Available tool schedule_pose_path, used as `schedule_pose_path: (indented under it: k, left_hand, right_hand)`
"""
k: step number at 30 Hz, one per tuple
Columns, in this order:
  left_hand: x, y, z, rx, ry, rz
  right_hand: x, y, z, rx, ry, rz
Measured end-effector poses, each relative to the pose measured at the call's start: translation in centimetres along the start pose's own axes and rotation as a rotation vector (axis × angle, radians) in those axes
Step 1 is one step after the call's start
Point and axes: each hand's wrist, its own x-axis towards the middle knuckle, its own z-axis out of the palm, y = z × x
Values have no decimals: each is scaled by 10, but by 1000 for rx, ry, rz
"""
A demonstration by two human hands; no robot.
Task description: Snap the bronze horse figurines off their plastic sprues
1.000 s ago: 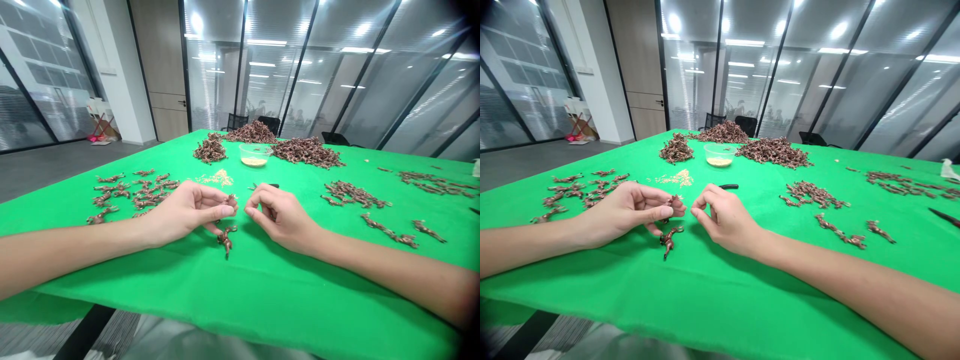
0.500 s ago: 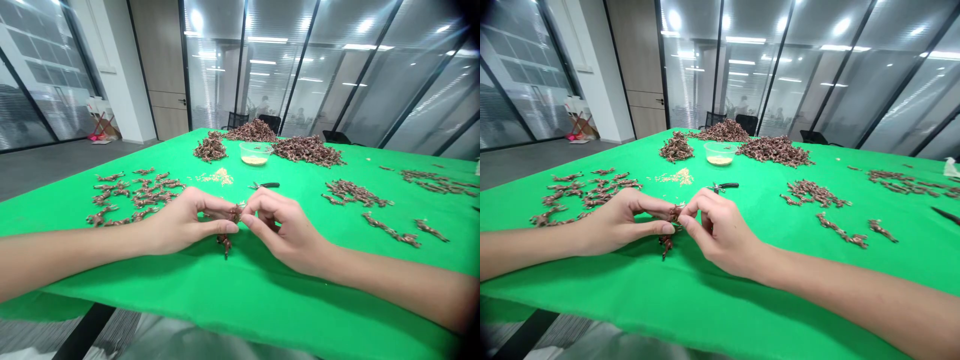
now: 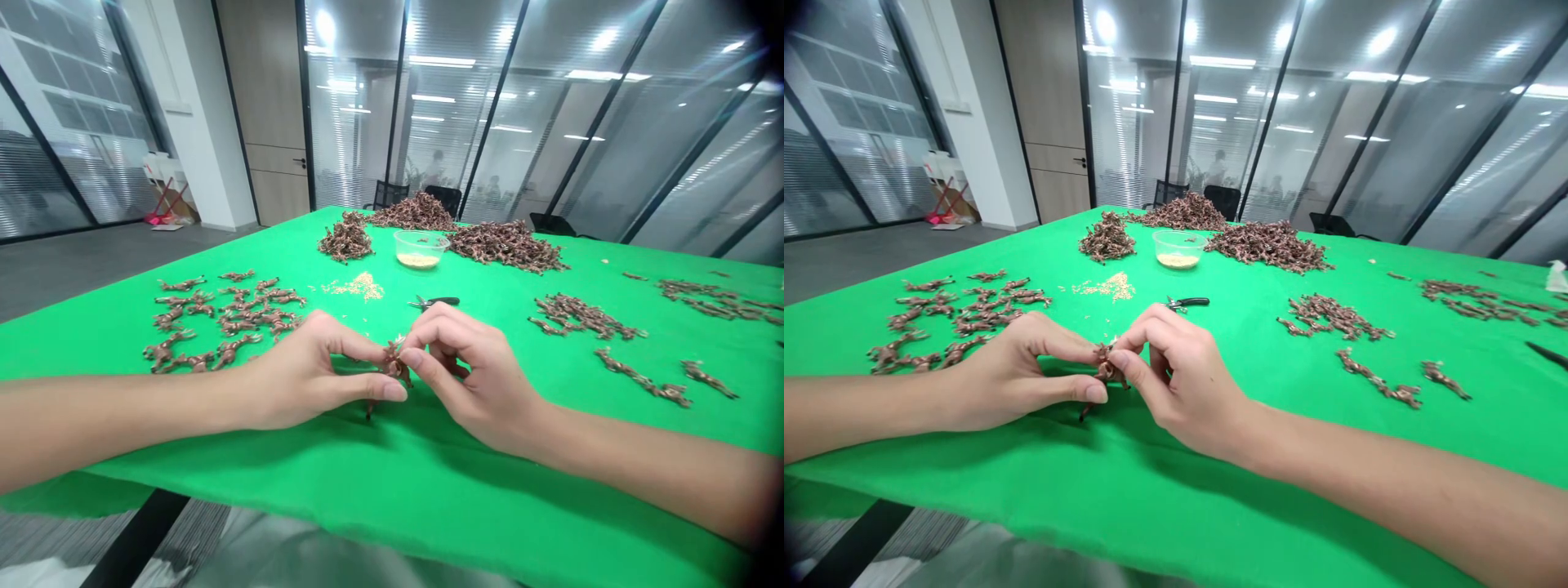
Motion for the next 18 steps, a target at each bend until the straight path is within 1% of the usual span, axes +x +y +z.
schedule_pose_path:
  k: [8, 18]
  left_hand:
    - [1, 2, 1, -6, -16, -35]
    - [-1, 2, 2, 9, -17, -24]
  right_hand:
    - [0, 0, 2, -47, 4, -60]
    - [-1, 0, 3, -86, -2, -75]
